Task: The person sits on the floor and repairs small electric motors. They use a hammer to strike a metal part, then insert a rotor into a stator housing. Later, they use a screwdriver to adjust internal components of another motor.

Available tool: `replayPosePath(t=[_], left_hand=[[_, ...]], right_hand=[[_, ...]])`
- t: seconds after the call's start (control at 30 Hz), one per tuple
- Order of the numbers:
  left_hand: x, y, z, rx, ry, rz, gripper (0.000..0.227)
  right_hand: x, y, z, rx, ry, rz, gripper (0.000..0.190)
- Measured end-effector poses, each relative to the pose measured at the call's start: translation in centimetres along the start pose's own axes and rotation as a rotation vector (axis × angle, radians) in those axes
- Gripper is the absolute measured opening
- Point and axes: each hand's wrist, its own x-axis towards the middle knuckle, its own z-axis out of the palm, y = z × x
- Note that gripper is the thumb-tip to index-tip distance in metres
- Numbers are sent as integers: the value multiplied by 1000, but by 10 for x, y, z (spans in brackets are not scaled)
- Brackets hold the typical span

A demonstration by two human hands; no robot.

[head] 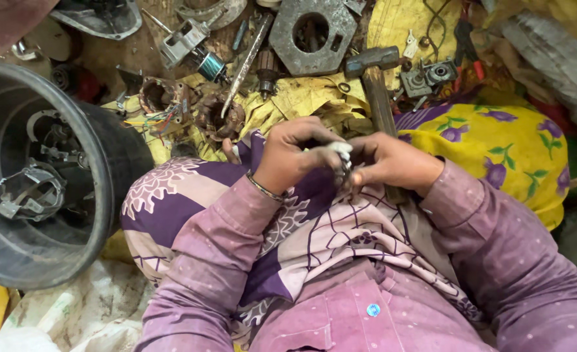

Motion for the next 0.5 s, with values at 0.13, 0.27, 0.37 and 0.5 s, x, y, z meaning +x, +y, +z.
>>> replayPosePath(t=[0.13,0.27,0.37,0.5], left_hand=[[-3,-8,5,-90,188,-210,19],[-1,-4,8,-3,251,-231,17],[2,2,11,15,257,-228,19],[3,8,12,-130,291,-403,21]], right_hand=[[-7,-10,4,9,174,-36,50],[-4,-21,10,71,298,-16,46],[-2,-22,10,74,349,-40,41],[-2,-16,9,104,413,-54,37]])
